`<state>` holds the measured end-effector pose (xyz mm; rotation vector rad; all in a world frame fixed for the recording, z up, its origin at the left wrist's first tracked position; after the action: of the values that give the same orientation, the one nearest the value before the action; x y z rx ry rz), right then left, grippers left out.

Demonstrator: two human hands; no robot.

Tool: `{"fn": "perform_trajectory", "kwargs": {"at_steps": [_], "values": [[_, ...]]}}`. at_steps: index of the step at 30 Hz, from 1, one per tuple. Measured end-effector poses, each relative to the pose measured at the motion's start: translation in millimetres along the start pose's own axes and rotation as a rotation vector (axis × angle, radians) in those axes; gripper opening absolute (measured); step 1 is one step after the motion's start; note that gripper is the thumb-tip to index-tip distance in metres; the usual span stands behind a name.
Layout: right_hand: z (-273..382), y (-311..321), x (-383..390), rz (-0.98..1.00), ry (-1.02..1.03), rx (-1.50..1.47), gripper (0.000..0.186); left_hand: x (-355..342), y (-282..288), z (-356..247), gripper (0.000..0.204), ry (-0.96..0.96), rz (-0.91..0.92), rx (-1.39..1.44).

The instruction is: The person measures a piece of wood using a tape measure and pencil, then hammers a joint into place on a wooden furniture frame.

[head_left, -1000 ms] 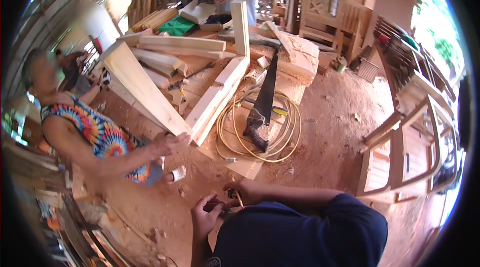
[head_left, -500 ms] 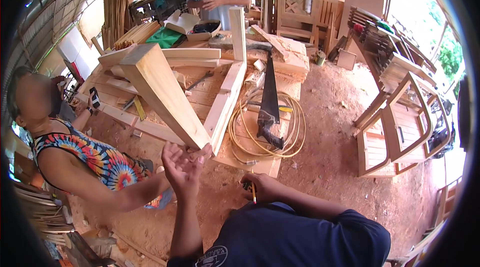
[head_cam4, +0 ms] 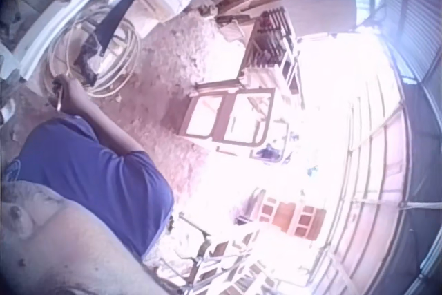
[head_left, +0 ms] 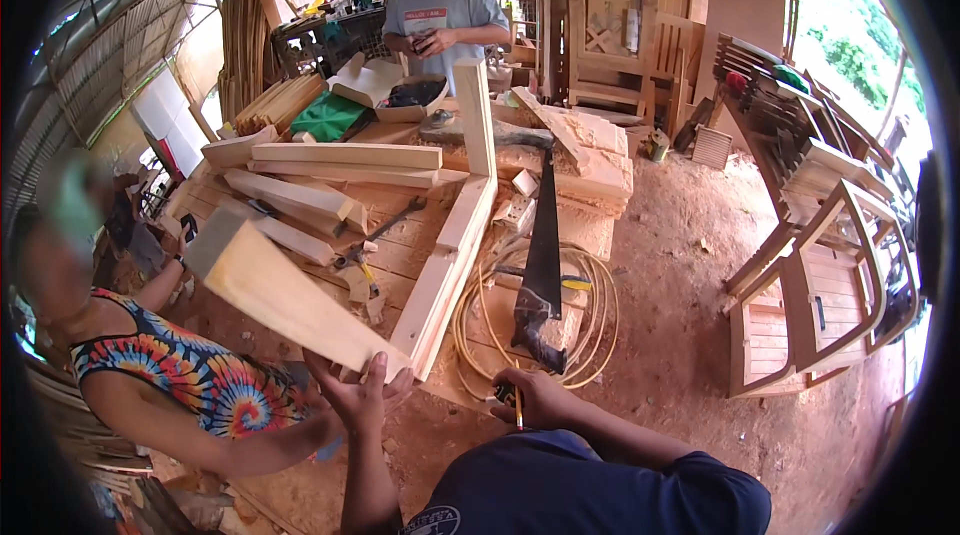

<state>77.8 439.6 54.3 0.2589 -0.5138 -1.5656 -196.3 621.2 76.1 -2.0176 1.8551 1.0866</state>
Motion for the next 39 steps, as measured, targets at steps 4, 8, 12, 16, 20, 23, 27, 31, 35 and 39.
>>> {"fn": "perform_trajectory", "kwargs": {"at_steps": [4, 8, 12, 16, 20, 23, 27, 31, 35, 39], "values": [[-15.5, 33.0, -9.5, -0.035, -0.032, 0.024, 0.055, 8.2, -8.4, 19.9, 0.112, 0.103, 0.046, -0.006], [-33.1, 59.8, -15.2, -0.109, -0.055, 0.025, 0.055, 8.2, -25.8, 9.6, 0.107, 0.335, -0.001, 0.230], [-27.5, 66.7, -21.3, -0.112, -0.124, 0.005, 0.056, 8.2, -24.6, 22.5, 0.100, 0.342, -0.005, 0.198], [-31.0, 53.4, -27.1, -0.147, -0.123, 0.008, 0.057, -2.4, -24.0, 15.7, 0.082, 0.196, -0.042, 0.158], [-30.0, 31.5, -36.8, -0.207, -0.099, 0.055, 0.056, -7.3, -21.5, 20.4, 0.065, 0.241, 0.088, 0.178], [-12.4, 12.9, -43.6, -0.200, -0.119, 0.025, 0.054, -2.9, -18.3, 36.9, 0.069, -0.313, 0.202, -0.118], [9.3, -5.5, -51.6, -0.230, -0.126, 0.009, 0.053, -23.9, -21.2, 4.7, 0.080, -0.828, 0.179, -0.144], [23.9, -20.2, -62.4, -0.185, -0.188, 0.029, 0.052, -23.0, -18.4, 13.8, 0.067, -0.760, 0.261, -0.128], [24.7, -21.4, -65.9, -0.218, -0.162, 0.040, 0.053, -33.1, -13.8, -8.0, 0.046, -0.808, 0.248, -0.140], [39.8, -16.1, -66.0, -0.238, -0.151, 0.060, 0.054, -6.5, -9.9, 47.0, 0.069, -0.726, 0.299, -0.325]]}}
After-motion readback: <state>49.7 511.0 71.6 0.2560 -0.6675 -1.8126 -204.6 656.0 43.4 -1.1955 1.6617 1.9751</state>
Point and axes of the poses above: each hand's wrist, its own x-axis away from the middle knuckle, its own y-axis out of the back of the hand, z = x × y, the point moved 3 cm from there along -x, towards the middle knuckle, and after that the axes turned 4 degrees about -y, right-handed, at the moved point
